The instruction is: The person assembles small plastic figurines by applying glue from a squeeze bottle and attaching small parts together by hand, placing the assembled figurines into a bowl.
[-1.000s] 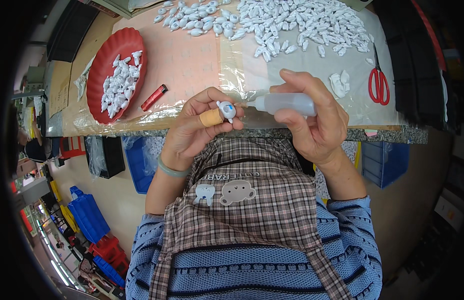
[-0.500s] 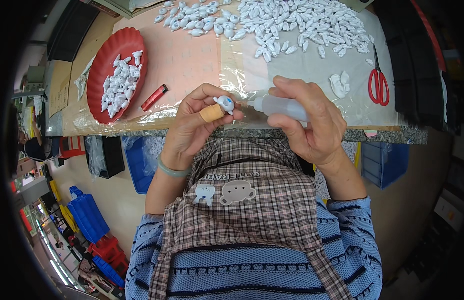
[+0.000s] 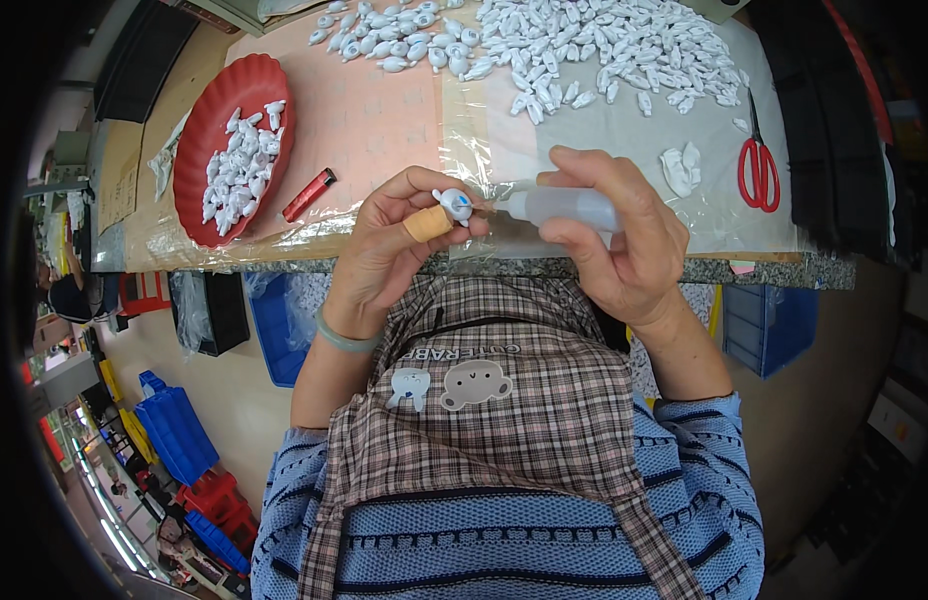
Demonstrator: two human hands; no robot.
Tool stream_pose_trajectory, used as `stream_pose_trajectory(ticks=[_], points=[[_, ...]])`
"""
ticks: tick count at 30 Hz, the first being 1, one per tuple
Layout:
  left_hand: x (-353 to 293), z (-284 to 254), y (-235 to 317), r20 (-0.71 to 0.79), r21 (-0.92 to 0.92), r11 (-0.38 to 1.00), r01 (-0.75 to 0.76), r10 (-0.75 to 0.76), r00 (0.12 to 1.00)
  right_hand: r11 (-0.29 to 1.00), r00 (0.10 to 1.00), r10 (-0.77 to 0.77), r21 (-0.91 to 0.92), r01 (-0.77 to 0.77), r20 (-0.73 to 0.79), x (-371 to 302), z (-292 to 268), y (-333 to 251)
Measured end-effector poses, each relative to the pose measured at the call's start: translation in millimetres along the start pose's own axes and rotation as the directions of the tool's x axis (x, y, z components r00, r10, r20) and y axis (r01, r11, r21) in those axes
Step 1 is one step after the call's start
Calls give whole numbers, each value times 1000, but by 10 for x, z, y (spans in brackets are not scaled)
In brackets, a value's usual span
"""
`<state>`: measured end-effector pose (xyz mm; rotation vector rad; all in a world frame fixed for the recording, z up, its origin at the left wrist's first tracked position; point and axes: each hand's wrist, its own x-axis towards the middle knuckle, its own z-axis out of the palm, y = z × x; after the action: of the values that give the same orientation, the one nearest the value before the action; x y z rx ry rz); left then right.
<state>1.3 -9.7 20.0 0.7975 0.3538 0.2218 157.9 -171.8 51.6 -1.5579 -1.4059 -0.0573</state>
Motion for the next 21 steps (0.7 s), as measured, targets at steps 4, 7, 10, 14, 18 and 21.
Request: stream_pose_trajectory(ticks=[4, 7, 10, 14, 18, 21], points=[[5, -7, 13, 14, -4, 1000, -10, 10, 1000, 918, 970, 226, 350, -184, -84, -27, -19, 53], [19, -1, 8, 20, -31, 1000, 5, -4, 1000, 762, 890, 447, 557, -331, -83, 0, -46, 113], [20, -1, 10, 20, -7, 1000, 1, -1, 1000, 682, 815, 571, 609, -406, -97, 59, -35, 273], [4, -44, 2, 4, -3, 1000, 20, -20, 1000, 613, 755, 654, 624, -485, -55, 126, -46, 439], [7, -57, -23, 18, -21, 999, 34, -34, 999, 555, 700, 709, 546, -628, 86, 98, -19, 632], [15, -26, -23, -10, -17, 999, 39, -39, 999, 733, 769, 639, 286, -617, 22, 85, 80, 744]])
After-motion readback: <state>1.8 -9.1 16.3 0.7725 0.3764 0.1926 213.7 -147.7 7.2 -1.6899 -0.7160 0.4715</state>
